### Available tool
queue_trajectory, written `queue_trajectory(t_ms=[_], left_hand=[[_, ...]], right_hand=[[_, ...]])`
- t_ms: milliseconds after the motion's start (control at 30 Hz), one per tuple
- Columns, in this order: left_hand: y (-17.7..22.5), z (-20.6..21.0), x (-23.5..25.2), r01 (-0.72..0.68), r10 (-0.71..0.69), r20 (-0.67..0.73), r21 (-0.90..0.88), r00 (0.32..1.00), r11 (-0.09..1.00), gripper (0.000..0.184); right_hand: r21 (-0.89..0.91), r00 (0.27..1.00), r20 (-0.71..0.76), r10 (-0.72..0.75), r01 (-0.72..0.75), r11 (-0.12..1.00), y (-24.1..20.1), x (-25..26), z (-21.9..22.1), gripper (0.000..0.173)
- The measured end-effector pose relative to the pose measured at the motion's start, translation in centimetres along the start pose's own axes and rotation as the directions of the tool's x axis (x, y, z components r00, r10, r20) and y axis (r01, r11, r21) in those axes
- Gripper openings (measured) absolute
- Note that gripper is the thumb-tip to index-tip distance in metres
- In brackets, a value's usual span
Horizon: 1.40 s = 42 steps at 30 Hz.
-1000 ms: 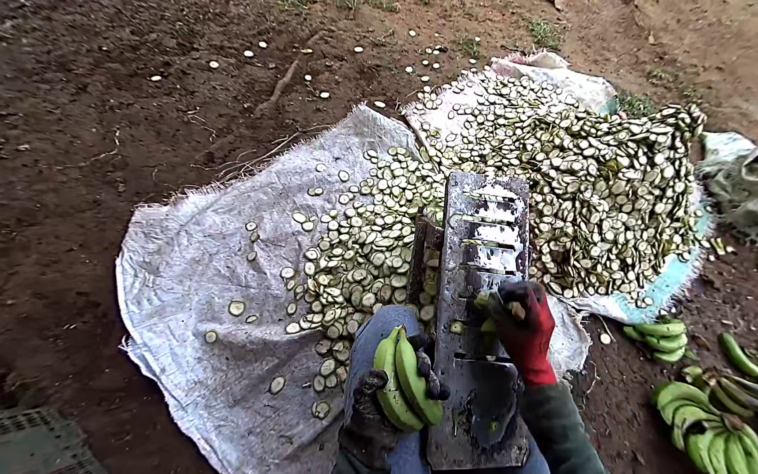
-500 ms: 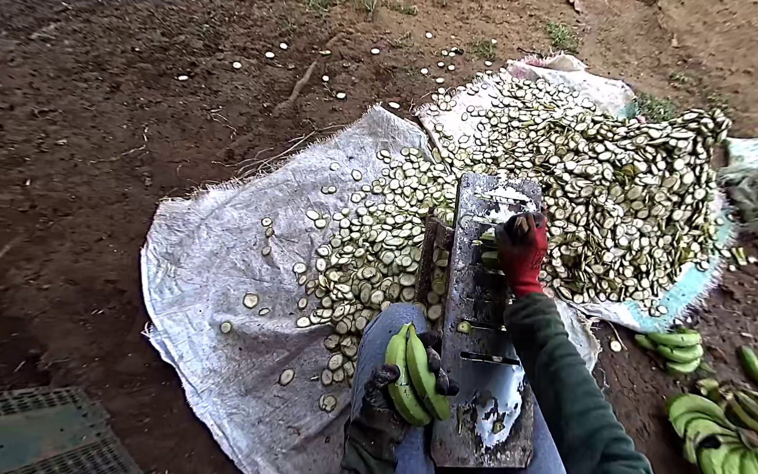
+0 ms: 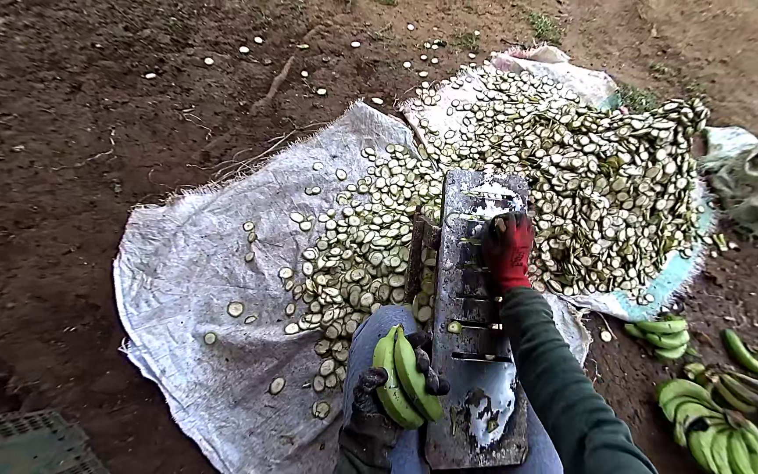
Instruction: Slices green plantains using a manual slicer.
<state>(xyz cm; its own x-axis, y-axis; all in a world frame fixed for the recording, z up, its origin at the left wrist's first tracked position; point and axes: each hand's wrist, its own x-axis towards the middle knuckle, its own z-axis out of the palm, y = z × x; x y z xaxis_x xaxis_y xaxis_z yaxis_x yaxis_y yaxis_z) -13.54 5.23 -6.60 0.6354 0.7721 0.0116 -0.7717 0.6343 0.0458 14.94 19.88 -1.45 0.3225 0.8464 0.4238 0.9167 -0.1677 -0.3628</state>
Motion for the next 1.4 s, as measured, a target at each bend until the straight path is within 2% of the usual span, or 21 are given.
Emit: queue_trajectory(t_ms=[67, 133, 233, 300, 367, 433, 467, 533, 600, 633, 700, 833, 900, 967, 1033, 1100, 1200, 1233, 1300, 1367, 1400], left_hand=[[0.2, -0.4, -0.2, 0.008, -0.008, 0.021, 0.018, 1.000, 1.000, 0.080], [0.3, -0.4, -0.3, 0.014, -0.015, 0.036, 0.022, 0.999, 1.000, 0.079], [0.4, -0.4, -0.4, 0.027, -0.028, 0.045, 0.026, 0.999, 0.999, 0.080], [0.4, -0.5, -0.2, 0.037, -0.038, 0.042, 0.034, 0.998, 0.999, 0.081], [0.3, -0.6, -0.1, 0.045, -0.045, 0.040, 0.016, 0.998, 0.999, 0.080], [0.4, -0.7, 0.1, 0.045, -0.045, 0.057, 0.010, 0.997, 0.999, 0.081], [0.5, -0.8, 0.2, 0.039, -0.040, 0.062, 0.009, 0.997, 0.999, 0.081], [0.5, -0.5, 0.2, 0.017, -0.017, 0.013, 0.008, 1.000, 1.000, 0.080], [0.2, -0.1, 0.3, 0.008, -0.008, -0.011, 0.006, 1.000, 1.000, 0.081], [0.2, -0.1, 0.1, 0.010, -0.010, -0.013, 0.012, 1.000, 1.000, 0.081], [0.3, -0.1, 0.0, 0.013, -0.013, 0.005, 0.019, 1.000, 1.000, 0.081], [0.3, -0.2, -0.2, 0.025, -0.025, 0.033, 0.005, 0.999, 1.000, 0.080], [0.1, -0.5, -0.1, 0.027, -0.028, 0.022, 0.012, 0.999, 1.000, 0.081], [0.0, -0.8, 0.0, 0.029, -0.030, 0.024, 0.016, 0.999, 0.999, 0.081], [0.1, -0.7, 0.0, 0.036, -0.037, 0.023, 0.017, 0.999, 0.999, 0.080], [0.3, -0.7, 0.0, 0.020, -0.020, 0.020, 0.017, 1.000, 1.000, 0.080], [0.1, 0.0, 0.2, -0.006, 0.006, -0.029, 0.009, 1.000, 1.000, 0.080], [0.1, 0.1, 0.1, -0.001, 0.001, -0.028, 0.007, 1.000, 1.000, 0.080], [0.1, 0.1, -0.1, 0.011, -0.011, -0.009, 0.015, 1.000, 1.000, 0.081], [0.3, -0.1, -0.1, 0.010, -0.010, -0.002, 0.018, 1.000, 1.000, 0.080], [0.4, -0.1, -0.1, 0.014, -0.014, 0.002, 0.003, 1.000, 1.000, 0.080]], right_hand=[[0.167, 0.999, -0.008, 0.051, -0.049, 0.985, -0.5, -0.7, -0.7, 0.041], [0.320, 0.997, -0.028, 0.079, -0.065, 0.945, -0.7, -6.2, -2.6, 0.034], [0.293, 0.996, -0.068, 0.058, -0.036, 0.955, -2.0, -18.9, -5.3, 0.030], [0.209, 0.992, -0.125, 0.022, 0.004, 0.978, -2.5, -22.7, -5.5, 0.029], [0.112, 0.981, -0.169, -0.092, 0.111, 0.987, -1.8, -19.5, -3.9, 0.032], [0.041, 0.977, -0.114, -0.181, 0.187, 0.982, -1.3, -12.0, -1.8, 0.039], [0.043, 0.985, -0.036, -0.171, 0.172, 0.984, -1.3, -8.1, -1.0, 0.043], [0.058, 0.989, 0.136, -0.057, 0.049, 0.997, -1.6, -1.3, 0.1, 0.046], [0.060, 0.984, 0.176, 0.014, -0.025, 0.998, -1.8, 2.3, 0.6, 0.043], [0.076, 0.987, 0.159, 0.020, -0.032, 0.997, -1.9, 2.4, 0.7, 0.041], [0.123, 0.992, 0.126, 0.013, -0.029, 0.992, -1.9, -1.1, -0.3, 0.041], [0.159, 0.999, 0.028, -0.021, 0.017, 0.987, -1.8, -17.5, -3.9, 0.044], [0.138, 1.000, 0.021, 0.017, -0.019, 0.990, -2.2, -22.9, -5.2, 0.048], [0.052, 0.999, 0.050, 0.015, -0.018, 0.999, -2.3, -21.0, -4.8, 0.056], [-0.070, 0.988, 0.149, 0.049, -0.039, 0.997, -2.4, -13.9, -3.6, 0.057], [-0.154, 0.939, 0.302, 0.164, -0.122, 0.981, -2.5, -5.5, -2.2, 0.051], [-0.212, 0.910, 0.317, 0.266, -0.206, 0.955, -1.9, 3.1, 0.3, 0.049], [-0.195, 0.912, 0.304, 0.275, -0.223, 0.955, -1.9, 3.7, 0.5, 0.050], [-0.112, 0.937, 0.275, 0.214, -0.190, 0.975, -2.0, 0.7, -0.3, 0.042], [-0.079, 0.951, 0.253, 0.176, -0.161, 0.984, -1.9, -6.1, -1.8, 0.041], [-0.065, 0.966, 0.214, 0.147, -0.136, 0.989, -1.7, -10.5, -2.7, 0.047]])
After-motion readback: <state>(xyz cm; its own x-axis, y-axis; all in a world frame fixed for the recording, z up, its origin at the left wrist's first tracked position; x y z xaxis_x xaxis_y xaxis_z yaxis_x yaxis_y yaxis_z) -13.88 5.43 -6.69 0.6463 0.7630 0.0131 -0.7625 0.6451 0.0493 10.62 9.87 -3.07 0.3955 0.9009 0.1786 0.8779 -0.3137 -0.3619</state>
